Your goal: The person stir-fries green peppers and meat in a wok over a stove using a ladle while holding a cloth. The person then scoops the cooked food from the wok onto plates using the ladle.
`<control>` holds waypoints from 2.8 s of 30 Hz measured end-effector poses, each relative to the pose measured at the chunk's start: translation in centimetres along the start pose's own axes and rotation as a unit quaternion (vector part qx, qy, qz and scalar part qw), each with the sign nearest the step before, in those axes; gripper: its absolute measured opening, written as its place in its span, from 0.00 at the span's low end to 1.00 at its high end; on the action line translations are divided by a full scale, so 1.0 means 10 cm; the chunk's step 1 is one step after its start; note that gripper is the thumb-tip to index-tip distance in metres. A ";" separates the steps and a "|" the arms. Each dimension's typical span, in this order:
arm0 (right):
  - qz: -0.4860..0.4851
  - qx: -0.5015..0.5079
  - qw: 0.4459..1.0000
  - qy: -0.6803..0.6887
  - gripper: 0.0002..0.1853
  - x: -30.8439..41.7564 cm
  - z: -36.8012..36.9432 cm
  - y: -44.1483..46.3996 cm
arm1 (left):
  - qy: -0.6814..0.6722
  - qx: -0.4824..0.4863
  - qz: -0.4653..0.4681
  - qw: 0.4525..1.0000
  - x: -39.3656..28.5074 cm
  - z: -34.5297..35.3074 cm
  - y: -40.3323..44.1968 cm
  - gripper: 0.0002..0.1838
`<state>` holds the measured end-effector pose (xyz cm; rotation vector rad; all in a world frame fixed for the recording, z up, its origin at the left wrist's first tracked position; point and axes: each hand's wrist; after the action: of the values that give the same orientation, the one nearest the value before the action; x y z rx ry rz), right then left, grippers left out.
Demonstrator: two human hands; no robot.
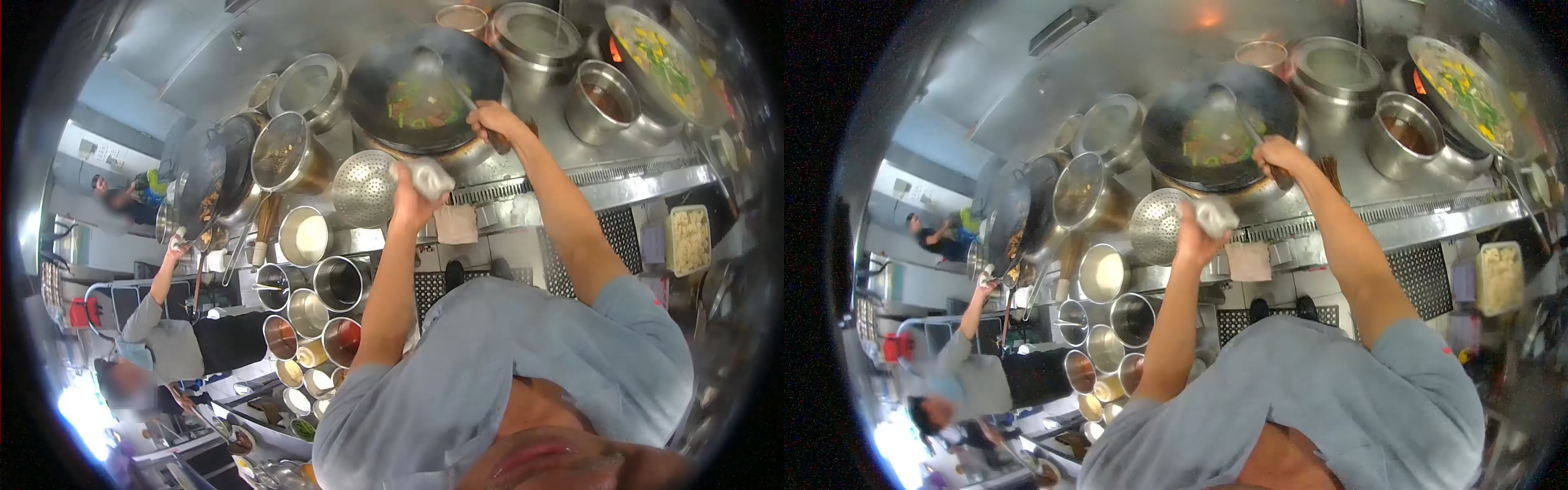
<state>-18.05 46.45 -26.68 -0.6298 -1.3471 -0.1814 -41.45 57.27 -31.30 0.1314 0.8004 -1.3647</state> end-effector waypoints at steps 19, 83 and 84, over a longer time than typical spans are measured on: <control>0.033 0.057 0.961 -0.268 0.33 0.43 0.12 -1.56 | -0.005 -0.157 0.114 0.981 0.13 0.28 0.63 0.10; 0.006 -0.081 0.946 -0.313 0.35 -0.93 0.11 -1.36 | 0.070 -0.144 0.057 0.985 -0.18 0.05 0.88 0.11; 0.025 -0.081 0.953 -0.291 0.35 -1.15 0.11 -1.28 | 0.072 -0.147 0.054 0.985 -0.22 0.08 0.82 0.11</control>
<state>-27.74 33.82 -33.32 -0.8991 -1.8953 -0.0644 -33.66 60.66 -32.40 0.0405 1.0927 -1.1308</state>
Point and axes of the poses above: each hand's wrist, its own y-axis towards the middle knuckle, its own z-axis out of the palm, x = y × z, and after that the axes turned 10 degrees about x, right-handed
